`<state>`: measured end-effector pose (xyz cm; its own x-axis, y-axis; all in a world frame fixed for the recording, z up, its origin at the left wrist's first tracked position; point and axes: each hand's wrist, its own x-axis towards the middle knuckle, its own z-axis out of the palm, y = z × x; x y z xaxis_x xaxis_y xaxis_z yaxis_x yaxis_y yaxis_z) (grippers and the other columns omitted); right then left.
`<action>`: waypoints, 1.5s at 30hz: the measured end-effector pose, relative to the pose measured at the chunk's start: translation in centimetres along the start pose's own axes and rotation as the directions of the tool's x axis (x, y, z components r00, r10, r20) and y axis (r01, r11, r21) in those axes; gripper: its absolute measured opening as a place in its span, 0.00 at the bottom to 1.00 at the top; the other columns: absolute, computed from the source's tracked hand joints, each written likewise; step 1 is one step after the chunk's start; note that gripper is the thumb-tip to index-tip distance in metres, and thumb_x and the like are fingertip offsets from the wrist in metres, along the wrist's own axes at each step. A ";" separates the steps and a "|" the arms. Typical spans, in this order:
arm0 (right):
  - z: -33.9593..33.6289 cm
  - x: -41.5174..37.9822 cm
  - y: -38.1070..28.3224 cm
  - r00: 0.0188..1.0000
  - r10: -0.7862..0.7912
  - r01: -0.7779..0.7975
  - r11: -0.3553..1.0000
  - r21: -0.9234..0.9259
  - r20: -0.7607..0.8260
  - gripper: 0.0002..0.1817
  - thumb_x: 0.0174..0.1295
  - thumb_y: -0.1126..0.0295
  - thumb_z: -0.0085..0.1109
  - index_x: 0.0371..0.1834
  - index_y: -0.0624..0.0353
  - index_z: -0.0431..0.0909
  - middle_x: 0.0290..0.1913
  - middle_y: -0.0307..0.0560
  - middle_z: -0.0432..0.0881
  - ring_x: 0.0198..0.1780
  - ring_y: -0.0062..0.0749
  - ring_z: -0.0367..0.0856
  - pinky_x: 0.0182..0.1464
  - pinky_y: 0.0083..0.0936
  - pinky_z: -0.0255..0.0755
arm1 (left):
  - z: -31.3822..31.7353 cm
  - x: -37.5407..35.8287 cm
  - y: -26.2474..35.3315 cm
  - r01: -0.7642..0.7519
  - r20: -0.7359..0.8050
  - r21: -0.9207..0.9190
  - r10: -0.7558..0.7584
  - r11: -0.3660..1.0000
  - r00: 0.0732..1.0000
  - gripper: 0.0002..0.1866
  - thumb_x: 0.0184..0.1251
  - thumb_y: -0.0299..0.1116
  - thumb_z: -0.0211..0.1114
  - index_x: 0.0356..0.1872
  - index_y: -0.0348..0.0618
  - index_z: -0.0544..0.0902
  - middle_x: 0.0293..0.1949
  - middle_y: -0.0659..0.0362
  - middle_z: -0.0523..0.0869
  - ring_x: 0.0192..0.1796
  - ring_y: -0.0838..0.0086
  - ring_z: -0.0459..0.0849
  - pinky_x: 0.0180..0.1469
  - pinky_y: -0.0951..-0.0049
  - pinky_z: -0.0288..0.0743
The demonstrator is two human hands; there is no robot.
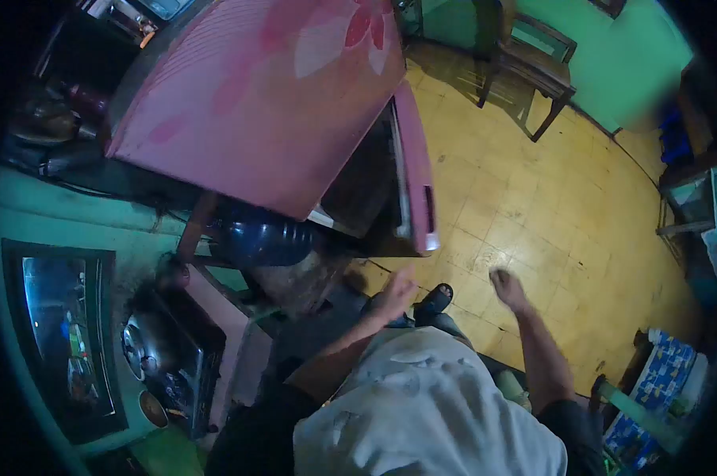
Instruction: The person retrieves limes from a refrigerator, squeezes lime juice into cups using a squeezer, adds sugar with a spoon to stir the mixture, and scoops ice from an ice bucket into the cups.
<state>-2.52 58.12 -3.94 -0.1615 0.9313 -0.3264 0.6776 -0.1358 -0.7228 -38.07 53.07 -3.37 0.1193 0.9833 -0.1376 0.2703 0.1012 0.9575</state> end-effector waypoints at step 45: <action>7.2 37.0 5.6 0.775 -0.601 0.245 0.569 -0.785 -0.194 0.16 0.60 0.64 0.62 0.49 0.60 0.78 0.42 0.60 0.79 0.47 0.52 0.78 0.54 0.40 0.73 | -6.7 -1.8 1.2 0.860 0.054 0.100 -0.866 0.500 0.498 0.21 0.78 0.38 0.48 0.64 0.38 0.73 0.56 0.46 0.81 0.60 0.60 0.79 0.60 0.61 0.72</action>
<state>-9.94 89.36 -24.43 -0.3935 0.8692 0.2995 0.9093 0.4160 -0.0126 -44.39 52.48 -0.32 -0.1231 0.3935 -0.9111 0.3338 0.8810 0.3354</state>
